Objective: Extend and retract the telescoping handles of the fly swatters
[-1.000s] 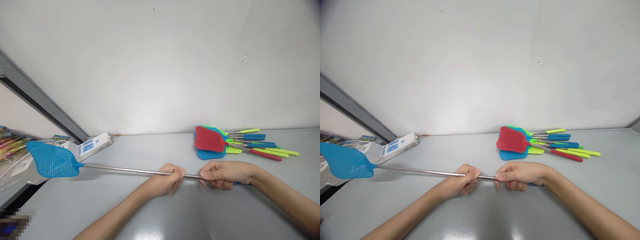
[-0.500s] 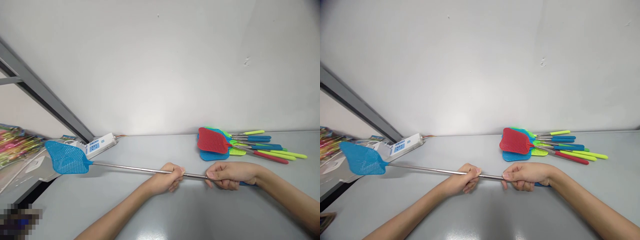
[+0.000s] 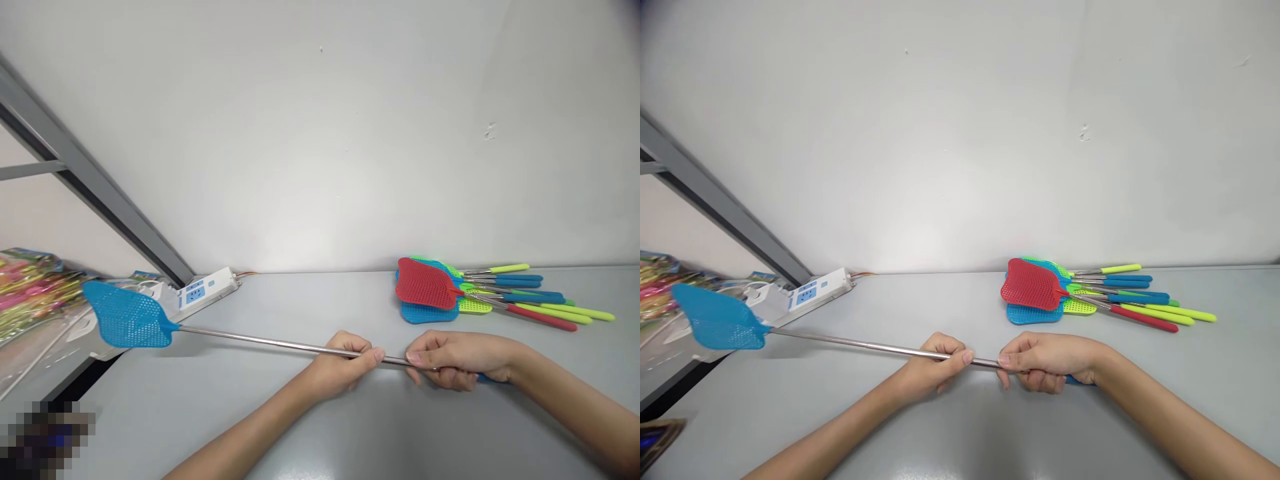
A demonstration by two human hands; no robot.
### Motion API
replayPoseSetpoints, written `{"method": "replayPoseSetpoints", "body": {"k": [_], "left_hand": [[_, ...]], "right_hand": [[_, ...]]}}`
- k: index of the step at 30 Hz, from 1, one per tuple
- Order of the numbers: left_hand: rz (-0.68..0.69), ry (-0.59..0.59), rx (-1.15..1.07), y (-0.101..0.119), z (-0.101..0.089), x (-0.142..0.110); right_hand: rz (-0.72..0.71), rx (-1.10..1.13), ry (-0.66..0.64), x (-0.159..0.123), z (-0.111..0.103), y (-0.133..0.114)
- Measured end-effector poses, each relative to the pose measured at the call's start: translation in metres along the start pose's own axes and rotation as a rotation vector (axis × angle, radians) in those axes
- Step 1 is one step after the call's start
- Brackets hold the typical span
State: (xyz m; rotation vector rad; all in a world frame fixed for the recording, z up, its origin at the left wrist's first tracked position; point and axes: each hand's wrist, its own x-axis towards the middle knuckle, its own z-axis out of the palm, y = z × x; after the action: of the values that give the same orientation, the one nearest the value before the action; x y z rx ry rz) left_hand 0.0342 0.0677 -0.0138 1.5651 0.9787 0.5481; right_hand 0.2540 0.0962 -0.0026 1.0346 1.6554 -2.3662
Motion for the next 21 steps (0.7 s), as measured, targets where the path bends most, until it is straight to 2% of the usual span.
{"method": "replayPoseSetpoints", "body": {"k": [8, 21], "left_hand": [[-0.008, 0.024, -0.040, 0.0012, 0.0057, -0.0011], [-0.006, -0.013, -0.048, -0.0005, 0.0065, -0.0023]], "right_hand": [[0.004, 0.031, 0.018, 0.0000, 0.0069, -0.0008], [0.021, 0.050, 0.013, 0.0029, 0.0097, -0.0013]]}}
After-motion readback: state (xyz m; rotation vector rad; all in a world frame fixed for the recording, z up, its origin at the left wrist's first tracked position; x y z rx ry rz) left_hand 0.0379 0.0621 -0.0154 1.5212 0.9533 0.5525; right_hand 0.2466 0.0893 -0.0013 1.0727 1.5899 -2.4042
